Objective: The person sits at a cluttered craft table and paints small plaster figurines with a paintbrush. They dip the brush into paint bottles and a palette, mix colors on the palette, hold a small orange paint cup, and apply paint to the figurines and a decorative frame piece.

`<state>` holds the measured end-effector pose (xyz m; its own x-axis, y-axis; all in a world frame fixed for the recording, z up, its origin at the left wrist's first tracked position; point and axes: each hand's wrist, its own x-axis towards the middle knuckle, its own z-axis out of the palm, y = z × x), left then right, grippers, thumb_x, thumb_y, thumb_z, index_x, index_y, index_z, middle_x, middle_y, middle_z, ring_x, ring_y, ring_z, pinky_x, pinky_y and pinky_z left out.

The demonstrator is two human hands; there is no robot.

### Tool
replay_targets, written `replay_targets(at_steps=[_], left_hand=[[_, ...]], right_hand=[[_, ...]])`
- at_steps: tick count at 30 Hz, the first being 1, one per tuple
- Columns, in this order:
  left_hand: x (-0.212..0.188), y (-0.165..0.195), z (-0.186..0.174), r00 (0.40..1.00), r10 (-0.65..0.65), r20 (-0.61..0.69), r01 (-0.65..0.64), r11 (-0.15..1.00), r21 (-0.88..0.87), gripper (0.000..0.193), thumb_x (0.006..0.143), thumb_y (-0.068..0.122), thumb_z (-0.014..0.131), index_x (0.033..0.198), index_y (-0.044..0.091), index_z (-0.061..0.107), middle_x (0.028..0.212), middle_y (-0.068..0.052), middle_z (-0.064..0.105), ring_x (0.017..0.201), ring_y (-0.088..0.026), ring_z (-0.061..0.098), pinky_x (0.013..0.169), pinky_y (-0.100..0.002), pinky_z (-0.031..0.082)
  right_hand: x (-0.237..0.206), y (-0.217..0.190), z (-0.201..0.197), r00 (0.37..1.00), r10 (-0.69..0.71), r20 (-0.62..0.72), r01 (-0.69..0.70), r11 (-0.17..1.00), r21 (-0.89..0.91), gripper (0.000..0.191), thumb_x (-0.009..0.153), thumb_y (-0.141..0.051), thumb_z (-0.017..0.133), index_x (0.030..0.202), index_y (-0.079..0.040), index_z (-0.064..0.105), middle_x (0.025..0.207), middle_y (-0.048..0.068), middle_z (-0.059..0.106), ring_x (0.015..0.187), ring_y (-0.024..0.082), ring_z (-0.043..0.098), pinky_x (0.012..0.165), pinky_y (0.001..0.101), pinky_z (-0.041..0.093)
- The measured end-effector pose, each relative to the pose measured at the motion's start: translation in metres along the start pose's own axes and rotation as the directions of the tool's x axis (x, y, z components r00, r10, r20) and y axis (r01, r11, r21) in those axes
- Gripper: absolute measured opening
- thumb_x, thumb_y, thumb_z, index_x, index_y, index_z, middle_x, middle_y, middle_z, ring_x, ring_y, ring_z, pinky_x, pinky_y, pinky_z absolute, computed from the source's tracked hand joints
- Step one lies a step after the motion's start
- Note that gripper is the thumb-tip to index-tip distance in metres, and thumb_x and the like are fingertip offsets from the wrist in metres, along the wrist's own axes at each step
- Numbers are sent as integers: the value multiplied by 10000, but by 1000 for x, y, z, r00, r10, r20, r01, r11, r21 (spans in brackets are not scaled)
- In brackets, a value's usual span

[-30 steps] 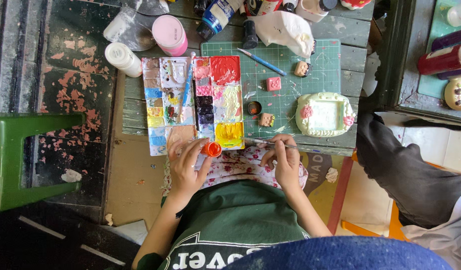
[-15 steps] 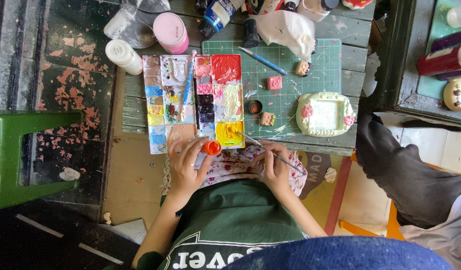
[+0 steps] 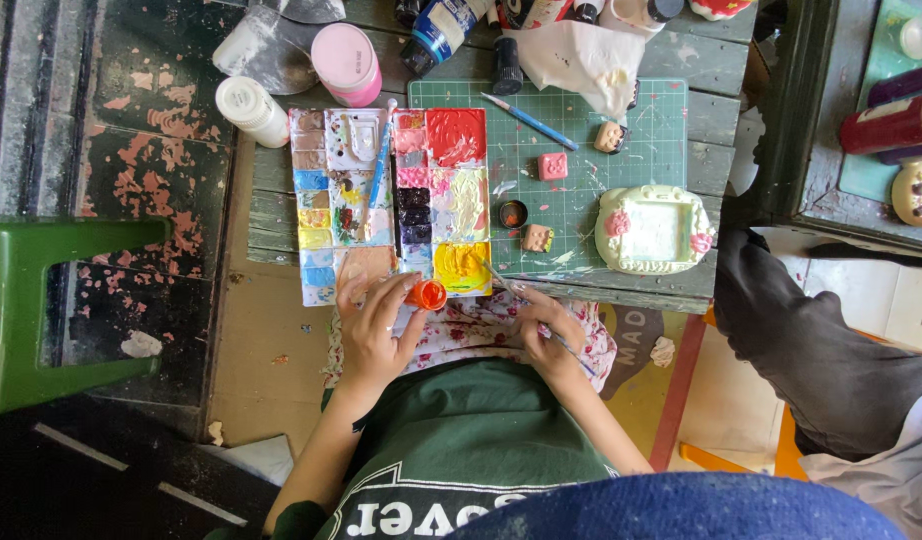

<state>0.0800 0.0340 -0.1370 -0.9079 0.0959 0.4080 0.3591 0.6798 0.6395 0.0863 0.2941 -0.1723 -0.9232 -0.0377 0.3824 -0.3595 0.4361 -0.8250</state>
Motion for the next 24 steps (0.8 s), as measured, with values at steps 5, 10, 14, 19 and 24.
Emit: replay_targets(at_steps=[5,10,14,19,24], left_hand=[[0,0,0,1000,-4,5,4,1000,6,430,910,173,782,1299,73,627,1253,-56,703,1136,-217,678,1157,-475,315],[0,2,-1,1000,-4,3,4,1000,8,424,914,173,777,1295,63,625,1253,-65,701,1132,-224,673,1148,-468,316],[1,4,-1,1000,5,-8,-5,1000,-15,431,893,174,783,1280,65,630,1232,-62,703,1097,-218,681,1136,-485,301],[7,5,1,998,-25,-56,19,994,-109,425,901,166,785,1286,75,633,1225,-67,694,1108,-240,654,1107,-451,336],[16,5,4,996,-22,-81,14,995,-101,427,887,162,789,1273,70,631,1218,-66,697,1115,-229,651,1086,-457,328]], right_hand=[[2,1,-8,997,53,55,-50,997,-52,209,870,118,657,988,-55,665,1132,134,761,708,159,749,628,267,579],[6,4,-33,955,-236,181,276,931,-241,193,846,47,704,973,-95,675,1135,117,757,796,234,754,628,294,556],[12,2,-42,994,-49,-94,62,989,137,210,916,35,564,991,-109,698,1109,72,755,771,194,772,571,267,562],[73,-13,-72,938,-310,152,339,912,-231,168,951,40,590,1024,-94,661,1125,20,754,863,228,757,655,331,546],[139,-35,-44,873,-240,425,464,676,-572,283,900,-206,783,1073,-67,607,1191,85,714,1273,307,589,1025,510,432]])
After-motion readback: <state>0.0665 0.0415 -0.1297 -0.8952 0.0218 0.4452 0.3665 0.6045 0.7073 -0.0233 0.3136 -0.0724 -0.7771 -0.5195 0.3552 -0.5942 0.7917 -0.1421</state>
